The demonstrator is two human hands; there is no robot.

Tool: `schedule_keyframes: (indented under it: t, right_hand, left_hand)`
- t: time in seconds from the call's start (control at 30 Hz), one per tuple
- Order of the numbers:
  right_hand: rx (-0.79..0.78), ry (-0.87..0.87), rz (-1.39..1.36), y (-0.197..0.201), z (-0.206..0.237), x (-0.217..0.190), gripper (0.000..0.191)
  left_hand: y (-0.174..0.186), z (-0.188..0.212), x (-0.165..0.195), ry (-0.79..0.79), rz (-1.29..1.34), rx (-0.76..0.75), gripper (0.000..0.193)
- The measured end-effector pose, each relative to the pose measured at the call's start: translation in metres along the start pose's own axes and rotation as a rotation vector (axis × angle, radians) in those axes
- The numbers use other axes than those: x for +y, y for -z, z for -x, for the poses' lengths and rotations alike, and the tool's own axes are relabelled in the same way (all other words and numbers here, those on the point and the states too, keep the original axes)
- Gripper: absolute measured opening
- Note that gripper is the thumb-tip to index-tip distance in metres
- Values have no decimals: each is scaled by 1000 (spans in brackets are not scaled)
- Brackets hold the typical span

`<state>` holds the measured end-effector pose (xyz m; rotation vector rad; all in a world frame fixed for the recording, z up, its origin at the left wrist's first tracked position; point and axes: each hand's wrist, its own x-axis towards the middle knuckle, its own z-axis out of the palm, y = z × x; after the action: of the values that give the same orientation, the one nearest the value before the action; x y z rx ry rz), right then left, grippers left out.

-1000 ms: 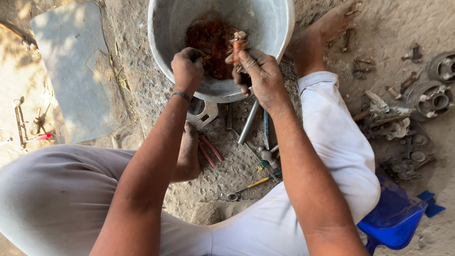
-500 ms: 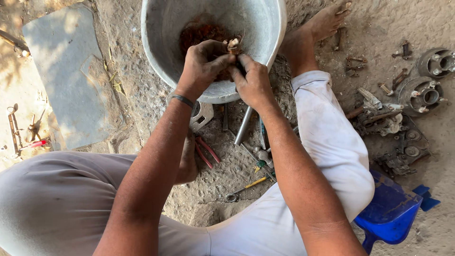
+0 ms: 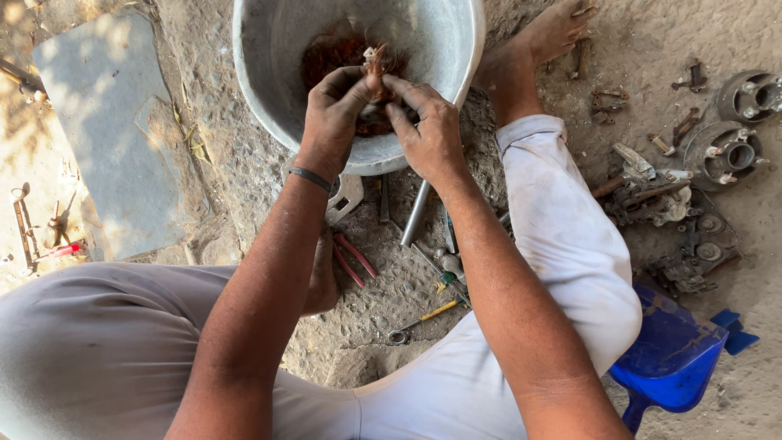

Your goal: The person sits on the ground and uses a hammer and metal block to crush small metal objects. They then pull apart the crushed pieces by hand to separate copper wire from the metal casing, placing the wire into a nearby bucket.

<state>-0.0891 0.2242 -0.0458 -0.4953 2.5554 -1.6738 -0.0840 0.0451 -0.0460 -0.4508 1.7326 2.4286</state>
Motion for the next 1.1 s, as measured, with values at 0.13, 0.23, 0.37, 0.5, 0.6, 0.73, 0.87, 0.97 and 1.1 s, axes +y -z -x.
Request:
schedule_keyframes:
  t: [0.13, 0.23, 0.37, 0.5, 0.6, 0.73, 0.87, 0.97, 1.1]
  right_hand:
    - [-22, -21, -15, -1, 1, 2, 22]
    - [75, -193, -26, 0, -3, 4, 14]
    - [125, -366, -120, 4, -7, 6, 21]
    - [145, -246, -85, 6, -4, 7, 24]
    - [118, -255, -65, 6, -3, 9, 22]
    - [39, -401, 88, 6, -4, 11, 25]
    - [81, -27, 323, 2, -2, 3, 20]
    - [-85, -417, 208, 1, 3, -7, 28]
    - [35, -287, 245, 6, 2, -13, 23]
  left_hand:
    - [4, 1, -4, -40, -39, -17, 30]
    - [4, 1, -1, 22, 32, -48, 29]
    - [-2, 5, 9, 96, 112, -93, 29]
    - [-8, 9, 17, 179, 170, -123, 42]
    - [-7, 10, 16, 168, 167, -110, 45]
    - [1, 6, 7, 129, 153, -67, 38]
    - [9, 9, 2, 27, -18, -29, 32]
    - [12, 17, 6, 92, -75, 67, 40]
    - [15, 23, 14, 65, -247, 108, 53]
